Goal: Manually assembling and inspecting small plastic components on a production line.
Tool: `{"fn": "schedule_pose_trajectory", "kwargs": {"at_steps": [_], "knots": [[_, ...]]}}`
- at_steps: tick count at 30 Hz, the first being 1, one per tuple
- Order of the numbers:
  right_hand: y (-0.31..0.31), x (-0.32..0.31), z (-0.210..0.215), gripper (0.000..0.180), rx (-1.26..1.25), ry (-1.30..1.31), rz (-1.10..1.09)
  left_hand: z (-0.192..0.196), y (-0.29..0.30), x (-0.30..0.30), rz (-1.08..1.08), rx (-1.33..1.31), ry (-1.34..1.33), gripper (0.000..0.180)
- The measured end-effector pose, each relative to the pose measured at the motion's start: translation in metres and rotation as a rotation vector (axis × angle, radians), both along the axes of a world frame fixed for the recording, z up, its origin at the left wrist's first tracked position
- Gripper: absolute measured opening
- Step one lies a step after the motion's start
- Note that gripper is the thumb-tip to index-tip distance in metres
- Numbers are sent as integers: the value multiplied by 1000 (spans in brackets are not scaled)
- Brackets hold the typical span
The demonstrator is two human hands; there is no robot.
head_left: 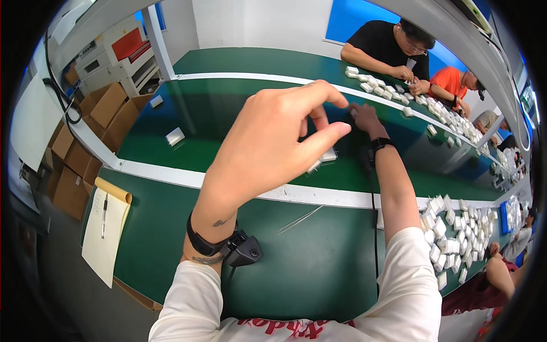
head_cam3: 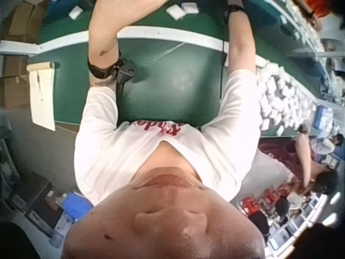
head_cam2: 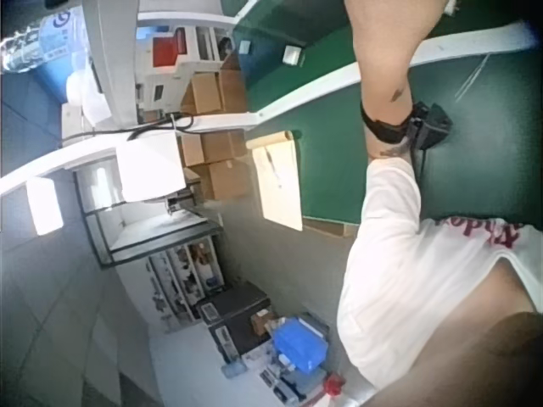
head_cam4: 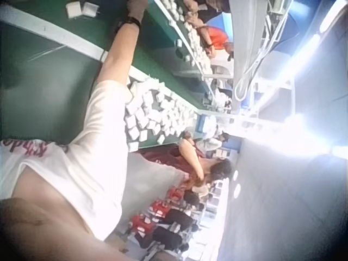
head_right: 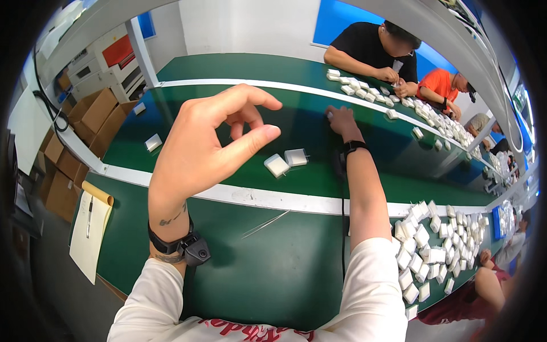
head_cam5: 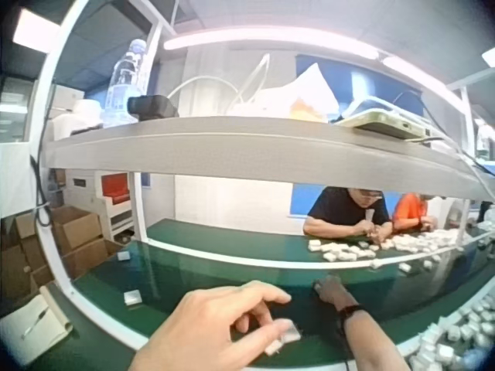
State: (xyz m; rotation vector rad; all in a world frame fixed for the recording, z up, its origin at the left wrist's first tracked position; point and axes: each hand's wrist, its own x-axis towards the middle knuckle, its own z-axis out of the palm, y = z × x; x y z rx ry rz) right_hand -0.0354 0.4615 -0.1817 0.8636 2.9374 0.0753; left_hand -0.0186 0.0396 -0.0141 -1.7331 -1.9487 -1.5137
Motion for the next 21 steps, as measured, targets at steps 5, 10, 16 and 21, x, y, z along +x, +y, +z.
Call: {"fn": "schedule_pose_trajectory", "kwargs": {"at_steps": [5,10,16,21], "knots": [[-103,13,49,41,-1713,853,236,-3,-2,-11,111,22,115,28],[-204,98,133,50,-1864,790,840,3,5,-5,189,158,236,56],[-259,155,145,51,-1780,988,845,5,1,5,-110,142,199,65],[-263,168,147,59,-1694,1028,897,5,2,13,-126,215,279,61]]}}
